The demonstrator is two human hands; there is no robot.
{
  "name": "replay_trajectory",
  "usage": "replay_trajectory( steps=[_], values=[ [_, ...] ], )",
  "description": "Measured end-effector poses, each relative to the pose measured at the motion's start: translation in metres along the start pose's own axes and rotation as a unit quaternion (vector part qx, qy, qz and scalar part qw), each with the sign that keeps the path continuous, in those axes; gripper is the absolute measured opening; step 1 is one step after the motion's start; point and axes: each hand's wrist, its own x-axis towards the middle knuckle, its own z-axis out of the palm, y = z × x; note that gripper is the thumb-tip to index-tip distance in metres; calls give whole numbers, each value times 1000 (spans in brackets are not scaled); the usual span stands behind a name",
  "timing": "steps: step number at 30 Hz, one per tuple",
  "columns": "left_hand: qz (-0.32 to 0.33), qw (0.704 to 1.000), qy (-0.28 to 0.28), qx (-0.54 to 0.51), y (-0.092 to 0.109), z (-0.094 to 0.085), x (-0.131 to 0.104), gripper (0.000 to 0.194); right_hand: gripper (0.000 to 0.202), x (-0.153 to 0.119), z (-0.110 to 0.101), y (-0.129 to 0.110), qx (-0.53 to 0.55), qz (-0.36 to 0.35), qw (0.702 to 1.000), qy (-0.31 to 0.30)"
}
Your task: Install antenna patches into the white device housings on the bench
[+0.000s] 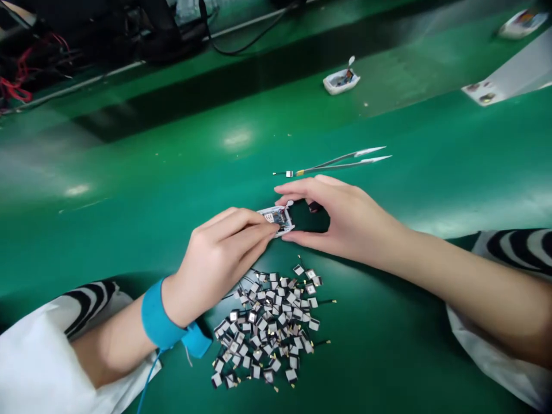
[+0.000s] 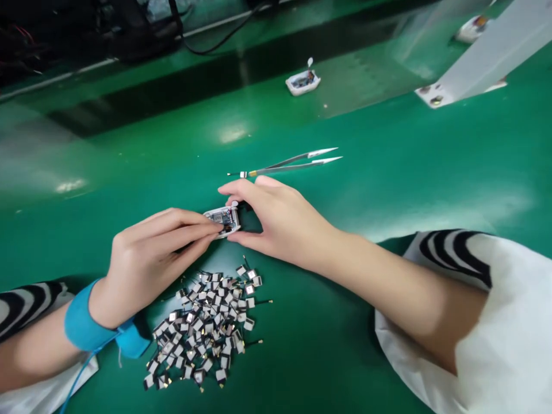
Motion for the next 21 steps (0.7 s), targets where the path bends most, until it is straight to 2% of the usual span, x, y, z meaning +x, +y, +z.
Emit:
replay_trajectory(
  steps=[13, 21],
  values=[
    [-42, 999, -14, 17, 5, -1, 4, 15, 40, 3, -1, -2, 34, 49, 998, -17],
    [-49, 998, -18, 25, 7, -2, 7, 13, 43, 3, -1, -2, 24, 51, 998, -25]
  ],
)
